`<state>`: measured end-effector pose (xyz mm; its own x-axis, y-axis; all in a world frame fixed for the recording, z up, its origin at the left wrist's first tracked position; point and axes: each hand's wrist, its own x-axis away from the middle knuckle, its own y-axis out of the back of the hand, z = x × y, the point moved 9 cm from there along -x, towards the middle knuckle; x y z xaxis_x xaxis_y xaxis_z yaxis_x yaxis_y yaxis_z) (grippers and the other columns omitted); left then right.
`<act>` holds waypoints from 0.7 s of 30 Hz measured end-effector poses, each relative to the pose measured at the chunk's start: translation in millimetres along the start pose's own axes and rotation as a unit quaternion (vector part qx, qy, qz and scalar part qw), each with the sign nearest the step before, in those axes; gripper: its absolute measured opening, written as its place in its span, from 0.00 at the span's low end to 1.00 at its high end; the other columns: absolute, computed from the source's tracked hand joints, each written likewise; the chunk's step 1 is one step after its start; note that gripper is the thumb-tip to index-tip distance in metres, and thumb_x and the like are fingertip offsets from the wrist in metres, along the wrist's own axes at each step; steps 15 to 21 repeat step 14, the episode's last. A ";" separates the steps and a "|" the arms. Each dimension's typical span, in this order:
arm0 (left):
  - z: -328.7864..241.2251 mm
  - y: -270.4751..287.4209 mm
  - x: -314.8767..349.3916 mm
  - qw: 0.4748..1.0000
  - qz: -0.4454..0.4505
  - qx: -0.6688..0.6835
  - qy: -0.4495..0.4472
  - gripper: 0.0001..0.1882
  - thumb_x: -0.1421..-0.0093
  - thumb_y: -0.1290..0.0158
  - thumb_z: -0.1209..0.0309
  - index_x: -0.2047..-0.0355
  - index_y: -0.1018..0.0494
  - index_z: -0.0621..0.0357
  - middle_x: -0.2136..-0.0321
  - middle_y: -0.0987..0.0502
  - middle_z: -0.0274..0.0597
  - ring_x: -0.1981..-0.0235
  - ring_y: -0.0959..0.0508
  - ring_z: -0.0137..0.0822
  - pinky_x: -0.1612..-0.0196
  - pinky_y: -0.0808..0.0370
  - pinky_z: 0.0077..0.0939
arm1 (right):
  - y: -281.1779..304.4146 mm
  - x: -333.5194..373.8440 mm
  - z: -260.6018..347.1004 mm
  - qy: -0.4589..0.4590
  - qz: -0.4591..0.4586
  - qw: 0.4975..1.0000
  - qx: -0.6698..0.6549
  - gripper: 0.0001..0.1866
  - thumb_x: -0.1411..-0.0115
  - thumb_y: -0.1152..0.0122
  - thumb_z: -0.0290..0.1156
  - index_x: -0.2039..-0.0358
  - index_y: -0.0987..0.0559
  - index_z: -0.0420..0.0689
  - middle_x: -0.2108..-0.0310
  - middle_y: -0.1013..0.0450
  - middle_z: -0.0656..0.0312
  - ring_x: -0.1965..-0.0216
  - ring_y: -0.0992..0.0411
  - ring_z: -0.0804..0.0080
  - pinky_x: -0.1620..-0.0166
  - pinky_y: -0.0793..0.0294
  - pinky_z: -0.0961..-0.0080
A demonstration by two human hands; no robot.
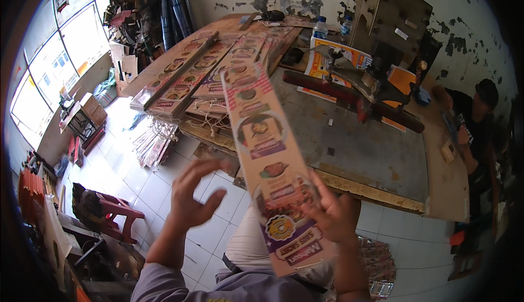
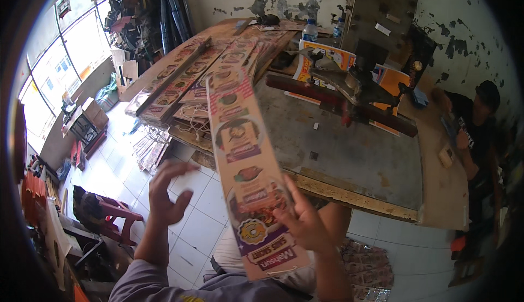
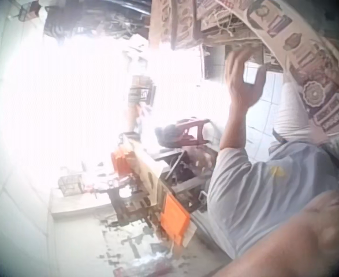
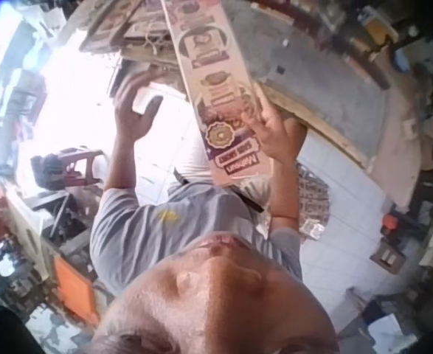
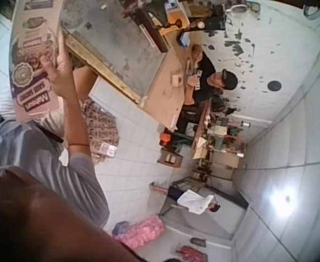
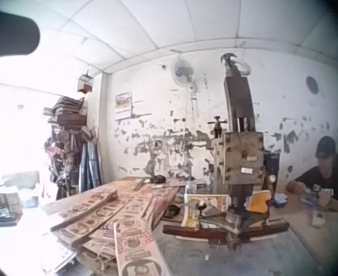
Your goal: The person stamps graphics onto flat cardboard packaging using a manual press. They place a package on the machine base, press a wooden block down by hand to apply the stamp, and then place the completed item onto a stack.
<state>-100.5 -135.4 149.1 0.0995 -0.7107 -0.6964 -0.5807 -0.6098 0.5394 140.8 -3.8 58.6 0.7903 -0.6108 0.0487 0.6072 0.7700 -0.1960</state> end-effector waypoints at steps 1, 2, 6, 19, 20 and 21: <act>9.4 -10.6 -10.9 1.000 0.000 0.007 0.000 0.27 0.43 0.30 0.73 0.41 0.18 0.57 0.46 0.14 0.47 0.49 0.14 0.52 0.45 0.18 0.43 | 9.5 2.3 13.7 -0.007 -0.020 1.000 0.021 0.43 0.22 0.43 0.26 0.16 0.54 0.37 0.24 0.36 0.48 0.29 0.33 0.70 0.26 0.38 0.69; 10.6 -21.1 -22.9 1.000 -0.002 -0.006 -0.016 0.29 0.42 0.31 0.72 0.38 0.20 0.57 0.42 0.17 0.48 0.45 0.16 0.53 0.42 0.20 0.45 | 19.0 -0.4 24.6 0.005 -0.032 0.999 0.019 0.44 0.23 0.43 0.24 0.16 0.56 0.37 0.24 0.35 0.48 0.31 0.31 0.69 0.27 0.35 0.70; 18.6 -69.8 -32.6 0.994 -0.003 -0.100 -0.042 0.36 0.38 0.34 0.63 0.30 0.28 0.54 0.28 0.28 0.48 0.28 0.28 0.54 0.28 0.34 0.54 | 38.0 -36.4 73.1 0.046 -0.053 0.992 0.103 0.44 0.25 0.43 0.22 0.16 0.55 0.36 0.27 0.31 0.47 0.34 0.28 0.70 0.30 0.31 0.72; 116.4 -136.1 1.0 0.989 0.007 -0.115 0.092 0.42 0.35 0.36 0.61 0.23 0.38 0.50 0.21 0.39 0.46 0.18 0.45 0.54 0.18 0.53 0.61 | 78.4 -154.9 108.0 0.033 0.001 0.952 0.304 0.44 0.27 0.38 0.23 0.17 0.49 0.36 0.32 0.26 0.53 0.39 0.25 0.75 0.35 0.26 0.76; 116.4 -136.1 1.0 0.989 0.007 -0.115 0.092 0.42 0.35 0.36 0.61 0.23 0.38 0.50 0.21 0.39 0.46 0.18 0.45 0.54 0.18 0.53 0.61 | 78.4 -154.9 108.0 0.033 0.001 0.952 0.304 0.44 0.27 0.38 0.23 0.17 0.49 0.36 0.32 0.26 0.53 0.39 0.25 0.75 0.35 0.26 0.76; 116.4 -136.1 1.0 0.989 0.007 -0.115 0.092 0.42 0.35 0.36 0.61 0.23 0.38 0.50 0.21 0.39 0.46 0.18 0.45 0.54 0.18 0.53 0.61 | 78.4 -154.9 108.0 0.033 0.001 0.952 0.304 0.44 0.27 0.38 0.23 0.17 0.49 0.36 0.32 0.26 0.53 0.39 0.25 0.75 0.35 0.26 0.76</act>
